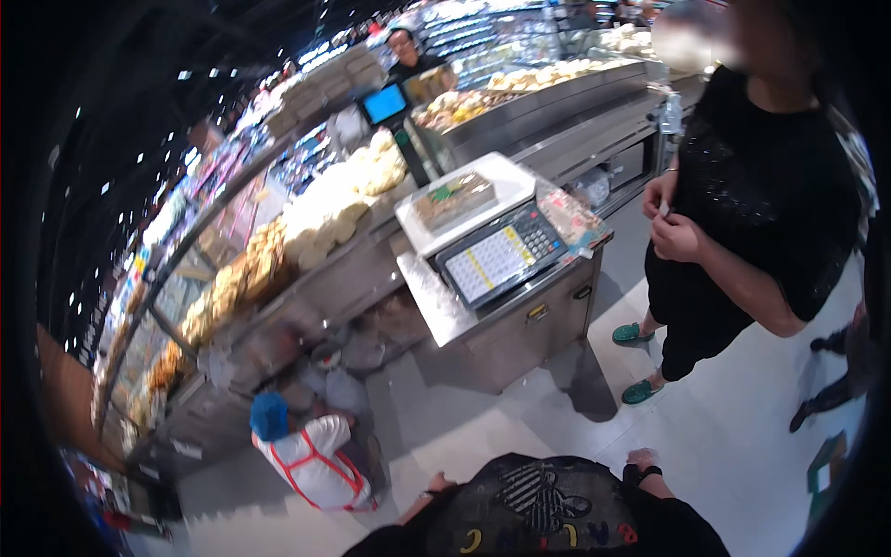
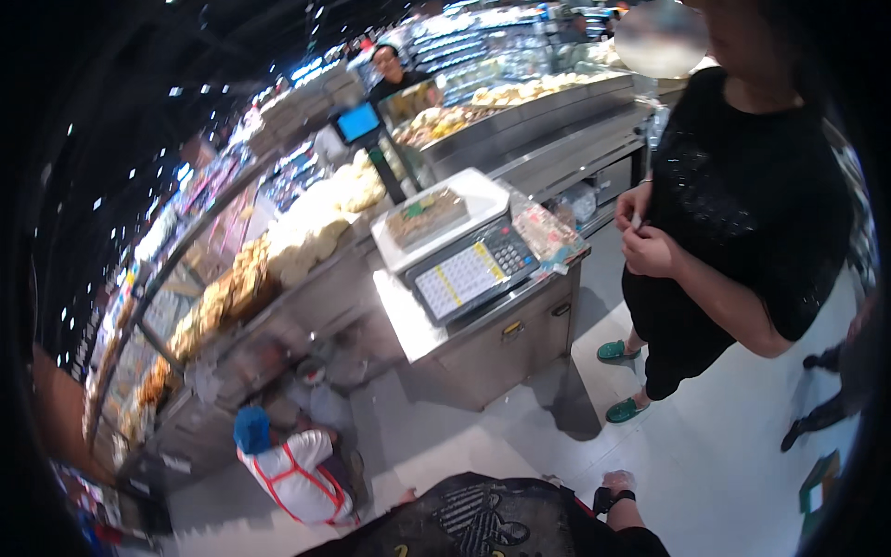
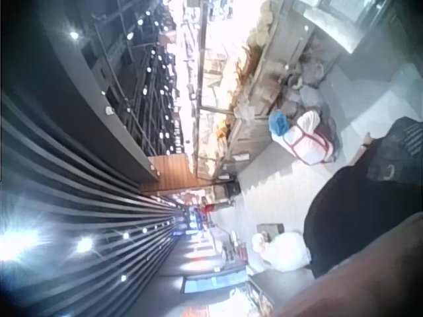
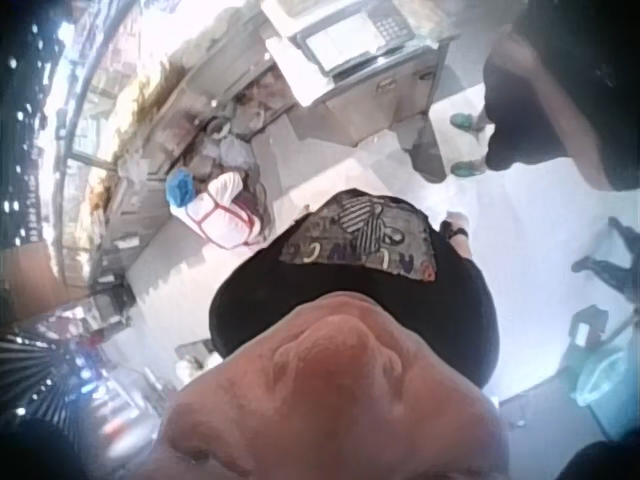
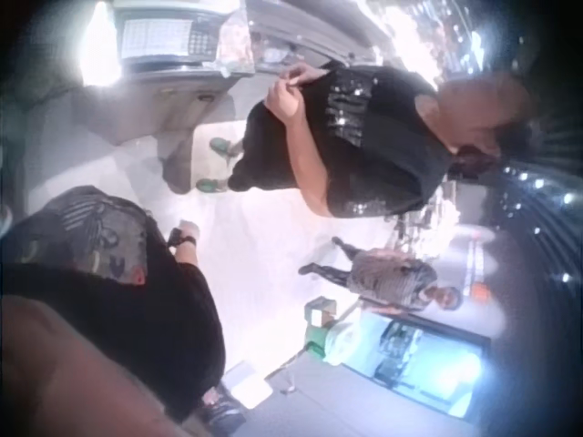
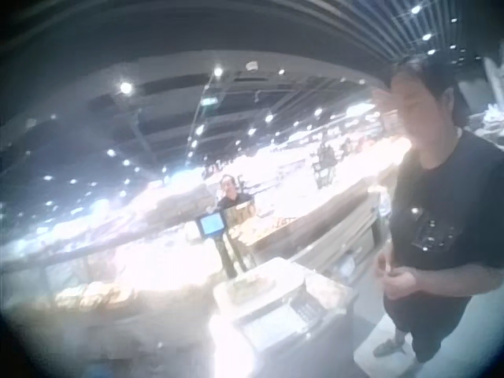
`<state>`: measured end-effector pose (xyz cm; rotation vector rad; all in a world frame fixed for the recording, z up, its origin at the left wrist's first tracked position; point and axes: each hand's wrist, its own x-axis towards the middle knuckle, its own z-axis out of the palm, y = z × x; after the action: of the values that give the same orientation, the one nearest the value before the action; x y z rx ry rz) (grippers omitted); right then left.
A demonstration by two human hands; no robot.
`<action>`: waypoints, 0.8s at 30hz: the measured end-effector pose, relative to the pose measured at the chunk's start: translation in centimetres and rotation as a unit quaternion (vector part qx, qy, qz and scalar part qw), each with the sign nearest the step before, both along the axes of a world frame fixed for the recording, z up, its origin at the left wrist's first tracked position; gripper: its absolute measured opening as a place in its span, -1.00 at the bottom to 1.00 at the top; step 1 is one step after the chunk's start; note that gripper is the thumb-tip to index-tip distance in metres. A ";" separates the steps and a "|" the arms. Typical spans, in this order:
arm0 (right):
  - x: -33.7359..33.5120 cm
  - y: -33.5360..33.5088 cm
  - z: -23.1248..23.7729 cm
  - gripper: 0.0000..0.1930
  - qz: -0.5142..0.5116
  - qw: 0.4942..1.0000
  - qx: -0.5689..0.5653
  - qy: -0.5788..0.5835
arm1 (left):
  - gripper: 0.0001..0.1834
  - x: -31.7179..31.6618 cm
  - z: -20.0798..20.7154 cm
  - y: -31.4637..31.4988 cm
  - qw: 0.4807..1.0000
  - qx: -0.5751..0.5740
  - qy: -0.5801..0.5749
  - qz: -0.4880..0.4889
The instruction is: Picking up fried food, bagging it, and weighing it at a supermarket deli scale.
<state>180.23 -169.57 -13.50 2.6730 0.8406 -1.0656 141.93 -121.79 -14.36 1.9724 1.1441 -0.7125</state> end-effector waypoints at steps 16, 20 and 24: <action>0.7 1.1 5.7 -0.91 -0.028 0.998 0.053 0.014 | -0.23 3.4 9.1 -5.8 0.932 -0.077 -0.100 0.340; 3.0 -0.7 2.6 -0.91 -0.213 0.940 0.192 0.187 | -0.24 0.8 8.3 -6.4 0.926 -0.085 -0.052 0.364; 2.7 3.7 4.8 -0.90 0.023 0.991 0.115 0.066 | -0.24 -3.2 7.3 -7.8 0.905 -0.072 -0.035 0.417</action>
<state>182.97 -165.90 -8.69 2.7735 1.1078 -1.2129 138.77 -129.60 -7.02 1.1820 1.6563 -0.2466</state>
